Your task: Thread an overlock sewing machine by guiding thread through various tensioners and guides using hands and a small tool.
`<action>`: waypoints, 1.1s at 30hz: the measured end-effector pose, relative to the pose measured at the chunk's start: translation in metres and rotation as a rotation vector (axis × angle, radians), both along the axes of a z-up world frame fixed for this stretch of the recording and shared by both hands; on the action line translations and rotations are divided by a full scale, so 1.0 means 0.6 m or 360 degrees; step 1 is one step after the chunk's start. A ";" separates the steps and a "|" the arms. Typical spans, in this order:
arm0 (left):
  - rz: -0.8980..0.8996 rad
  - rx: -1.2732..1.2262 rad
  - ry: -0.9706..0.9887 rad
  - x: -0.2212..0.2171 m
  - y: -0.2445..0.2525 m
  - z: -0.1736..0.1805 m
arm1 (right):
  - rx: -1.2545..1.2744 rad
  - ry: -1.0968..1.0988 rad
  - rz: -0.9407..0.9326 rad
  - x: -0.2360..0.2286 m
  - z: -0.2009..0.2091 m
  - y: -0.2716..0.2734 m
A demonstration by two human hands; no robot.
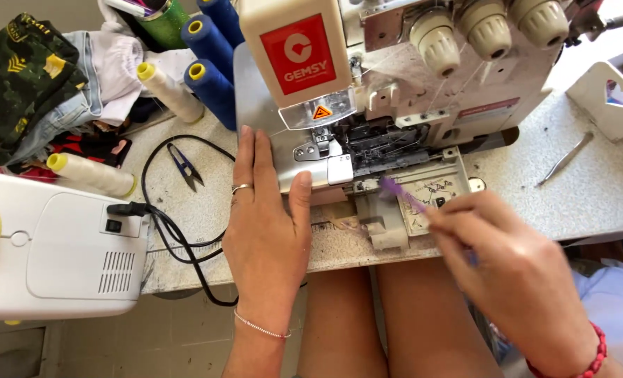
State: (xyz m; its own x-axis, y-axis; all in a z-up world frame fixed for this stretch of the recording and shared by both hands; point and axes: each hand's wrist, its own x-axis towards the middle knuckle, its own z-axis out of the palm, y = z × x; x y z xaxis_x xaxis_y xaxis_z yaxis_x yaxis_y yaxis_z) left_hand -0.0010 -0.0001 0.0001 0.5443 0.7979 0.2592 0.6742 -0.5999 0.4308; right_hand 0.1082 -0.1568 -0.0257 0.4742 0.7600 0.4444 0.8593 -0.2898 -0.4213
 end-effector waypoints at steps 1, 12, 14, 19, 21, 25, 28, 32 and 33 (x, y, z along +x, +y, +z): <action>0.0005 0.0000 0.0004 0.001 -0.001 -0.002 | 0.0000 0.0004 0.0005 0.002 -0.004 0.003; -0.0011 -0.0002 0.0005 0.002 -0.001 -0.001 | 0.0159 -0.0340 0.0244 0.018 -0.015 0.059; 0.0000 -0.0010 0.0003 0.002 -0.002 0.000 | 0.0128 -0.0396 0.0236 0.043 -0.027 0.062; 0.0006 -0.0008 0.0003 0.002 -0.002 -0.003 | -0.0213 -0.0382 0.0032 0.078 0.004 0.033; -0.0004 0.0039 -0.0024 0.002 -0.001 -0.005 | -0.0290 -0.0637 -0.0203 0.068 0.018 0.019; -0.0015 0.0058 -0.0016 0.001 0.000 -0.004 | -0.0179 -0.0503 0.0013 0.057 0.017 0.044; -0.0018 0.0022 0.0001 0.001 -0.003 -0.002 | -0.0085 -0.0631 0.0152 0.057 -0.017 0.080; -0.0006 0.0030 0.0001 0.004 -0.003 0.000 | -0.0118 -0.0302 0.0339 0.049 -0.037 0.104; 0.0005 0.0029 0.0000 0.003 -0.004 -0.002 | -0.0067 -0.0142 0.0414 0.046 -0.041 0.106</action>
State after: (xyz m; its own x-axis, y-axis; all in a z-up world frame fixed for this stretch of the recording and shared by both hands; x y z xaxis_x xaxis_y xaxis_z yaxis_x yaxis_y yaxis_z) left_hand 0.0009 -0.0023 -0.0012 0.5417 0.7947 0.2739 0.6761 -0.6055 0.4198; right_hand 0.1358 -0.0931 -0.0500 0.2213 0.8696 0.4413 0.9403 -0.0702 -0.3330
